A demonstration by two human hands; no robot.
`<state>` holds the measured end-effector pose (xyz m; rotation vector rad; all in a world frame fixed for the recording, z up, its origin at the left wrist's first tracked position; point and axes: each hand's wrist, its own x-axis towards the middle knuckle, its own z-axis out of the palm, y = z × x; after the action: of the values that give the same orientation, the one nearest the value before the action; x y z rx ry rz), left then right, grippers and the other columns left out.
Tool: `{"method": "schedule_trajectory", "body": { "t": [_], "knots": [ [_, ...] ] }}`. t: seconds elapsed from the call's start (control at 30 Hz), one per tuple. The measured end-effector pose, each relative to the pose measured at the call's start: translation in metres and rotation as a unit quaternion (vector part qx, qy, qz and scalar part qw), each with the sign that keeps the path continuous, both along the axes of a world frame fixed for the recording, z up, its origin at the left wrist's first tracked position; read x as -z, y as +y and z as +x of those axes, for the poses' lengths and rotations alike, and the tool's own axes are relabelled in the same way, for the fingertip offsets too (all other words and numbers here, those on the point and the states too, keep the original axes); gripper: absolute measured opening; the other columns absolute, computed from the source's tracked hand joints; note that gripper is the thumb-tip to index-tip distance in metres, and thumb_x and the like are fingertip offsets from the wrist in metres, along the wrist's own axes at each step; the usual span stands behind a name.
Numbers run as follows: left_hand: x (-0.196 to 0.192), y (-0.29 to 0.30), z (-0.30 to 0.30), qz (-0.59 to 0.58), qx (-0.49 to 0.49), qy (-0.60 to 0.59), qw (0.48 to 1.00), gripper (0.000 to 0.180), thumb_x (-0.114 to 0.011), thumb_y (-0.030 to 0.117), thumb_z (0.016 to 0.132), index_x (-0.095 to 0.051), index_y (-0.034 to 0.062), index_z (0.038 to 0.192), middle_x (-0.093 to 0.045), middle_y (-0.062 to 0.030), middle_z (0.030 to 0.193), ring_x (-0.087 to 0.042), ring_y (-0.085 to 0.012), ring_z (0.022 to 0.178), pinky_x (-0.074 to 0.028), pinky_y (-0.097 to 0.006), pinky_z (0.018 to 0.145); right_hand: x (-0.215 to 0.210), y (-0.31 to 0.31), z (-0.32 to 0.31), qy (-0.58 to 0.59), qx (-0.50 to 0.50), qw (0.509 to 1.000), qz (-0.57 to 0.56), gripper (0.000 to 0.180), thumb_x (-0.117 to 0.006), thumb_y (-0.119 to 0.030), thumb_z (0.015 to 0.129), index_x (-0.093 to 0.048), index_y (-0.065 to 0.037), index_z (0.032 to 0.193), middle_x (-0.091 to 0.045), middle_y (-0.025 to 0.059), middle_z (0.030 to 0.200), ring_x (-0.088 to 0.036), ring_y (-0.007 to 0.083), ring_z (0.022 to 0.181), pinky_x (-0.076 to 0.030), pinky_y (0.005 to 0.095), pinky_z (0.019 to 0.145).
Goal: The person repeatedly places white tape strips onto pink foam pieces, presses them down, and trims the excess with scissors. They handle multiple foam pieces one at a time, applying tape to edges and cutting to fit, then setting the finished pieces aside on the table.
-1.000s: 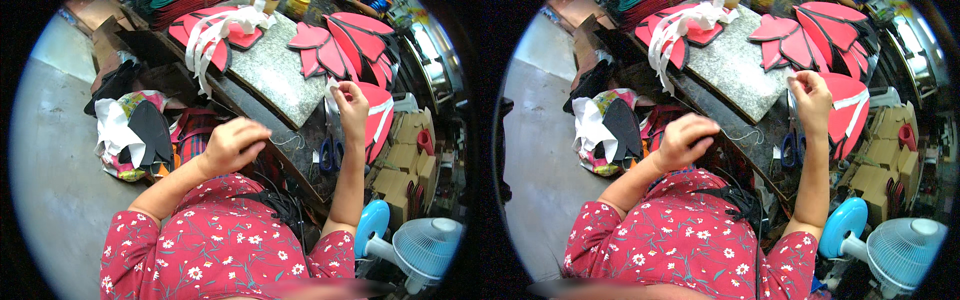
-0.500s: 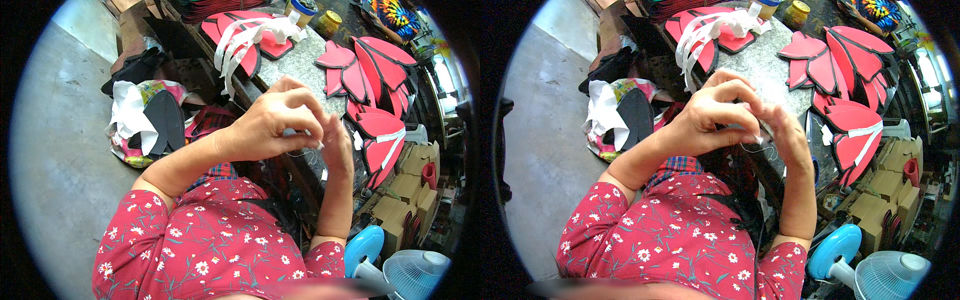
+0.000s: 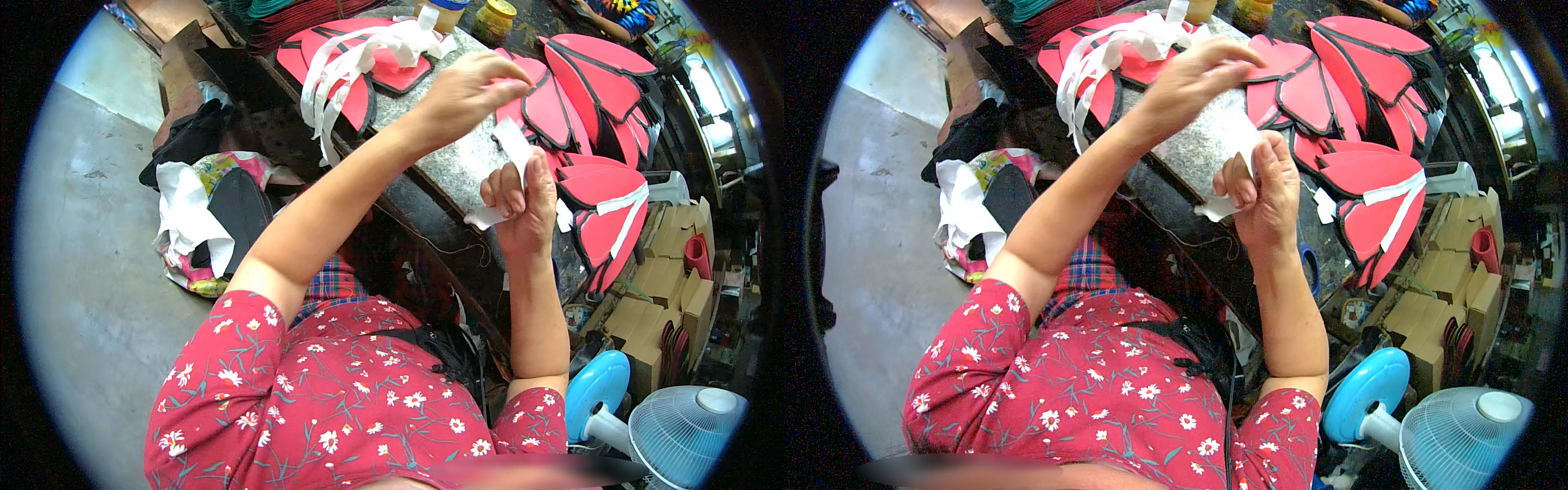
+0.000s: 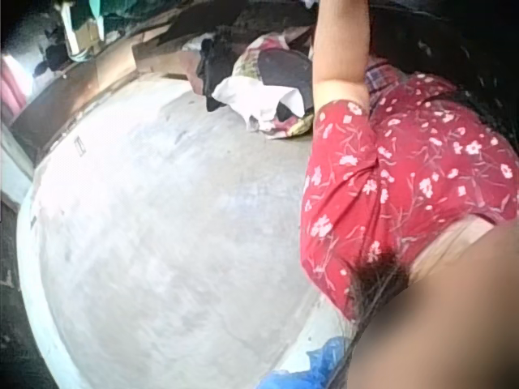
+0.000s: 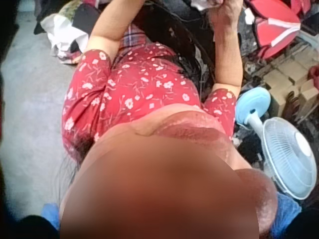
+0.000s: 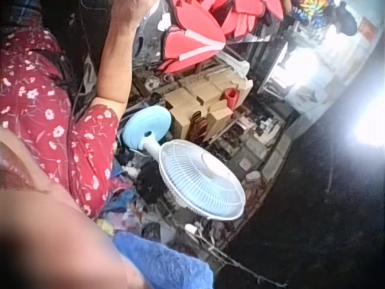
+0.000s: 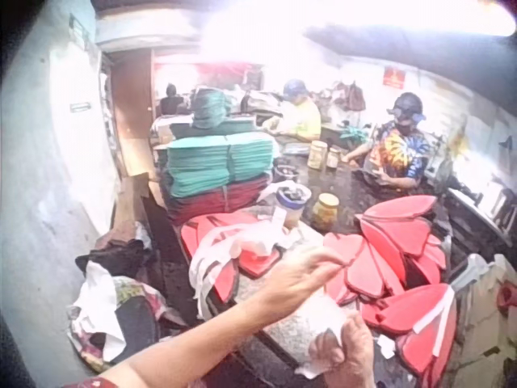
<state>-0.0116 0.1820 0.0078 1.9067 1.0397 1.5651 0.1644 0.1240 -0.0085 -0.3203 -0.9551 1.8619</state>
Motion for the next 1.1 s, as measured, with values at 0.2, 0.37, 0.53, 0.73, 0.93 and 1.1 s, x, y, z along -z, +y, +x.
{"method": "schedule_trajectory", "body": {
  "t": [0.2,0.37,0.53,0.73,0.93,1.1],
  "knots": [
    [0.029,0.068,0.08,0.117,-0.034,0.416,0.901,0.038,-0.077,0.036,0.076,-0.072,0.0101,0.103,-0.069,-0.0091,0.112,-0.064,-0.032,0.107,-0.05,-0.043,0.096,0.003,0.002,0.007,0.006,0.087,0.994,0.072,0.016,-0.059,-0.023,0.101,-0.059,-0.007,0.1,-0.048,-0.0014,0.063,-0.035,0.0068,0.046,-0.04,0.0277,0.051],
    [0.02,0.08,0.095,0.033,-0.038,0.49,0.871,0.025,-0.069,0.032,0.079,-0.073,0.0105,0.092,-0.073,-0.0099,0.095,-0.07,-0.0298,0.093,-0.055,-0.044,0.084,0.004,0.006,0.007,-0.022,0.121,0.991,0.059,0.018,-0.059,-0.024,0.102,-0.059,-0.007,0.101,-0.048,-0.0017,0.065,-0.036,0.0066,0.05,-0.04,0.027,0.053],
    [0.019,0.08,0.085,0.022,-0.076,0.467,0.881,0.021,-0.064,0.027,0.081,-0.073,0.0097,0.09,-0.072,-0.0117,0.088,-0.071,-0.0308,0.086,-0.057,-0.045,0.077,0.008,0.004,0.003,-0.041,0.118,0.991,0.052,0.017,-0.06,-0.024,0.101,-0.059,-0.007,0.1,-0.051,-0.0012,0.069,-0.038,0.0065,0.052,-0.04,0.0256,0.054],
    [0.026,0.079,0.097,0.077,-0.125,0.407,0.902,0.02,-0.061,0.025,0.084,-0.074,0.009,0.081,-0.072,-0.0137,0.086,-0.072,-0.0318,0.084,-0.057,-0.046,0.074,0.013,0.003,0.002,-0.063,0.106,0.99,0.067,0.015,-0.059,-0.021,0.101,-0.06,-0.006,0.101,-0.054,-0.0011,0.073,-0.043,0.0072,0.054,-0.04,0.0243,0.053],
    [0.005,0.08,0.074,0.19,-0.15,0.396,0.886,0.016,-0.059,0.018,0.085,-0.069,0.0088,0.076,-0.07,-0.0132,0.074,-0.073,-0.0304,0.074,-0.058,-0.041,0.061,0.011,0.004,0.003,-0.063,0.129,0.987,0.073,0.015,-0.06,-0.02,0.1,-0.06,-0.005,0.1,-0.055,0.0002,0.075,-0.045,0.0082,0.055,-0.04,0.0242,0.054],
    [0.005,0.02,0.01,0.26,-0.14,0.34,0.893,0.01,-0.064,0.019,0.087,-0.064,0.011,0.092,-0.068,-0.0076,0.086,-0.07,-0.0271,0.079,-0.056,-0.037,0.068,0.004,0.002,0.011,-0.011,0.062,0.993,0.104,0.018,-0.061,-0.022,0.097,-0.059,-0.005,0.094,-0.051,-0.0003,0.069,-0.041,0.0078,0.049,-0.039,0.0269,0.053]
  ]
}}
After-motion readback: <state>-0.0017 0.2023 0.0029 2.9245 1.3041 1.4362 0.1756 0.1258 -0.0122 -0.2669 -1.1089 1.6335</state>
